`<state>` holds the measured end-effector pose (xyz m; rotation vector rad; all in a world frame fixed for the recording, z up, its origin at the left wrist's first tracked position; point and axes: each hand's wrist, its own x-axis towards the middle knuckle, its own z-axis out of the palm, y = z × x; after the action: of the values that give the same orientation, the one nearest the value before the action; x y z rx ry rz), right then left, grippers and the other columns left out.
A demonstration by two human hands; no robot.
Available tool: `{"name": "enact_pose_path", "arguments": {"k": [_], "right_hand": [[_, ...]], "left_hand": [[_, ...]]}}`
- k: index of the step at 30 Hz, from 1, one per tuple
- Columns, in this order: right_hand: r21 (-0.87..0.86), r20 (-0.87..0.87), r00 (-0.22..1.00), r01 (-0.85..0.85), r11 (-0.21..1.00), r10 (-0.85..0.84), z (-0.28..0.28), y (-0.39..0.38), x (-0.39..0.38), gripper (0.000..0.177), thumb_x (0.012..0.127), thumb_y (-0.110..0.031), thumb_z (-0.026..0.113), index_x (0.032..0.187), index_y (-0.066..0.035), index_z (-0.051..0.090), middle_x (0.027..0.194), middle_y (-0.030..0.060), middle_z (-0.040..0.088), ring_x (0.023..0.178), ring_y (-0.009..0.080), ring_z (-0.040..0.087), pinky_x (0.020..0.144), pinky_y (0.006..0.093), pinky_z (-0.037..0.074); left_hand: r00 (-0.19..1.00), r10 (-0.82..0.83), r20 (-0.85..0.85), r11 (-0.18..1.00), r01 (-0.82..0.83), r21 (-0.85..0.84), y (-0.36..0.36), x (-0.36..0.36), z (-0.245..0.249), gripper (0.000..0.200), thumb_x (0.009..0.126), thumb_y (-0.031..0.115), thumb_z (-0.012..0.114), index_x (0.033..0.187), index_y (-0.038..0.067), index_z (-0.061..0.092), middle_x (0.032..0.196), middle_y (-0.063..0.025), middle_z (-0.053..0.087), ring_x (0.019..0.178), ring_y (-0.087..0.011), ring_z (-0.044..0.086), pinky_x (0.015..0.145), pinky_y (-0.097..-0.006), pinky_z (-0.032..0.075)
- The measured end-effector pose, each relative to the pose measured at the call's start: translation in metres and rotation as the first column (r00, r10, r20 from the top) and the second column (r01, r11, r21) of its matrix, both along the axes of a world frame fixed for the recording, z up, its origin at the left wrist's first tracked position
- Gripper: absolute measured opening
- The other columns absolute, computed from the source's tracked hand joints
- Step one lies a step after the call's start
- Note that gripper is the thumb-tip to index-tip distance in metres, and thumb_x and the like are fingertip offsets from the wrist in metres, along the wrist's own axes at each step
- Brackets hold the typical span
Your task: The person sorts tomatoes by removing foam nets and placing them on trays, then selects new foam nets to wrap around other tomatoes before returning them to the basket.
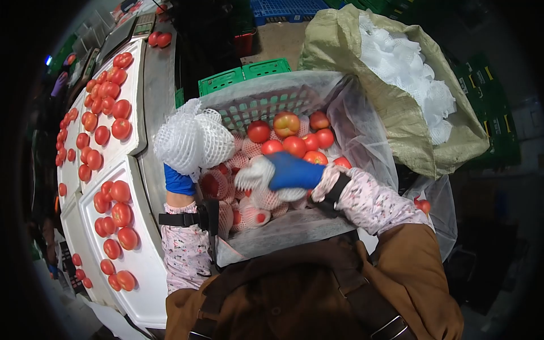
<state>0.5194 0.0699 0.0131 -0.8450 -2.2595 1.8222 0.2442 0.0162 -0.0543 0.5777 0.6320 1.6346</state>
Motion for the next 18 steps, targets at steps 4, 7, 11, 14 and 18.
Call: {"name": "enact_pose_path", "arguments": {"k": [4, 7, 11, 14, 18], "right_hand": [[-0.031, 0.151, 0.981, 0.125, 0.992, -0.119, -0.001, 0.007, 0.010, 0.034, 0.063, 0.000, 0.058, 0.096, -0.002, 0.055, 0.084, 0.0119, 0.061, 0.080, 0.0203, 0.060, 0.069, 0.0314, 0.047], [-0.057, -0.277, 0.935, 0.212, 0.976, -0.220, 0.054, 0.022, 0.004, 0.029, 0.063, -0.001, 0.058, 0.092, -0.003, 0.056, 0.081, 0.0129, 0.061, 0.077, 0.0170, 0.059, 0.066, 0.0298, 0.047], [0.046, 0.028, 0.999, 0.019, 0.999, -0.020, 0.008, 0.034, 0.017, 0.042, 0.061, -0.007, 0.059, 0.102, -0.004, 0.054, 0.099, 0.0156, 0.057, 0.088, 0.0301, 0.057, 0.074, 0.0349, 0.046], [0.078, 0.214, 0.875, -0.458, 0.886, 0.433, -0.011, -0.004, -0.002, 0.067, 0.060, -0.009, 0.061, 0.124, -0.009, 0.040, 0.114, 0.0185, 0.048, 0.098, 0.0328, 0.053, 0.081, 0.0389, 0.043], [0.145, 0.429, 0.685, -0.696, 0.703, 0.589, -0.062, -0.050, -0.013, 0.084, 0.064, -0.002, 0.057, 0.137, -0.016, 0.018, 0.115, 0.0187, 0.043, 0.085, 0.0298, 0.057, 0.068, 0.0377, 0.047]], "left_hand": [[0.766, 0.108, -0.634, 0.994, -0.065, 0.090, 0.006, 0.001, 0.002, 0.044, 0.094, 0.027, 0.029, 0.133, 0.007, 0.025, 0.132, -0.0109, 0.036, 0.120, -0.0229, 0.036, 0.102, -0.0351, 0.028], [0.994, -0.097, 0.047, 0.989, 0.091, 0.115, 0.009, -0.008, -0.024, 0.043, 0.094, 0.028, 0.027, 0.133, 0.007, 0.025, 0.132, -0.0109, 0.035, 0.120, -0.0232, 0.036, 0.103, -0.0361, 0.028], [0.952, -0.111, 0.286, 0.991, 0.086, 0.099, 0.012, -0.006, -0.025, 0.044, 0.094, 0.028, 0.027, 0.133, 0.007, 0.025, 0.133, -0.0112, 0.035, 0.121, -0.0237, 0.035, 0.103, -0.0362, 0.027], [0.979, -0.106, 0.175, 0.989, 0.086, 0.116, 0.009, -0.005, -0.021, 0.044, 0.094, 0.028, 0.028, 0.133, 0.007, 0.024, 0.133, -0.0109, 0.034, 0.121, -0.0231, 0.035, 0.103, -0.0354, 0.026], [0.720, 0.082, -0.689, 0.994, -0.006, 0.112, 0.002, -0.001, 0.009, 0.044, 0.094, 0.027, 0.029, 0.133, 0.007, 0.024, 0.133, -0.0106, 0.034, 0.121, -0.0226, 0.034, 0.104, -0.0348, 0.026]]}}
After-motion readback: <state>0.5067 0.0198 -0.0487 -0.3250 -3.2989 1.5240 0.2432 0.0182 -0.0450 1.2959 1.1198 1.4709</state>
